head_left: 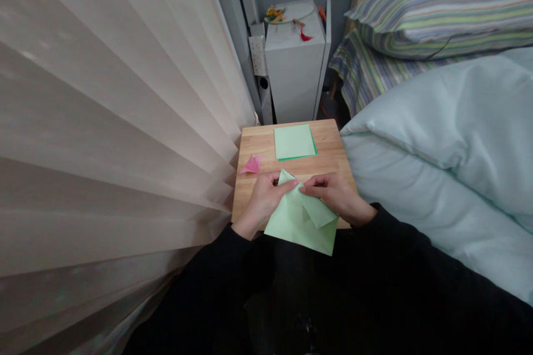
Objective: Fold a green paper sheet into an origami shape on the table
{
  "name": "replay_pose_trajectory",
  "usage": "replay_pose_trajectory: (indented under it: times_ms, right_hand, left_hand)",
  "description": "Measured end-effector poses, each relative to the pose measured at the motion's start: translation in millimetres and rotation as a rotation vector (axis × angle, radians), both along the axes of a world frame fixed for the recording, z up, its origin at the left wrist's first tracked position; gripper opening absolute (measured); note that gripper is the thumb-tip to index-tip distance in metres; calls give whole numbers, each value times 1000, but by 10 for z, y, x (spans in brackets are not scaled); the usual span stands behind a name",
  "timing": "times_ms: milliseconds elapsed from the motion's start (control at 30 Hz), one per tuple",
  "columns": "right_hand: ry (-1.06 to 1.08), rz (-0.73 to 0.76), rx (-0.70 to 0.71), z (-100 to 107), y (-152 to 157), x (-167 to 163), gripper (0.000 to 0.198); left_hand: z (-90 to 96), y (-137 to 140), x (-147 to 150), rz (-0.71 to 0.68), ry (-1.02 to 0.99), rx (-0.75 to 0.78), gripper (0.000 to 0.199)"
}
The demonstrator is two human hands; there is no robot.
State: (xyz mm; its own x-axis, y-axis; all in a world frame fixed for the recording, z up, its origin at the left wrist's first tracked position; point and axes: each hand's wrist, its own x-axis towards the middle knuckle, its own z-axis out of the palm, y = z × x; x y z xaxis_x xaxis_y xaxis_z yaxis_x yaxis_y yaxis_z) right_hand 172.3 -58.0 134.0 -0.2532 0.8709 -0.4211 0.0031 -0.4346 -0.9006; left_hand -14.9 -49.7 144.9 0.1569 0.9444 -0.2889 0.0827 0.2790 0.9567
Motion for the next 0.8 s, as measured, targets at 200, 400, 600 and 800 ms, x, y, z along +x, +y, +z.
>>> replay_pose_trajectory:
  times_ms: [200, 400, 600, 800]
  right_hand:
    - [2, 14, -10, 10, 3, 9, 30]
    - [9, 18, -11, -12, 6, -2, 30]
    - [21, -8, -33, 31, -2, -6, 26]
    - [39, -9, -81, 44, -12, 5, 23]
  left_hand:
    - [33, -3, 20, 113, -128, -5, 29]
    - [55, 37, -1, 176, -163, 8, 23]
    - [42, 51, -13, 184, -138, 47, 21]
    - [58, 39, -2, 198, -54, 115, 22]
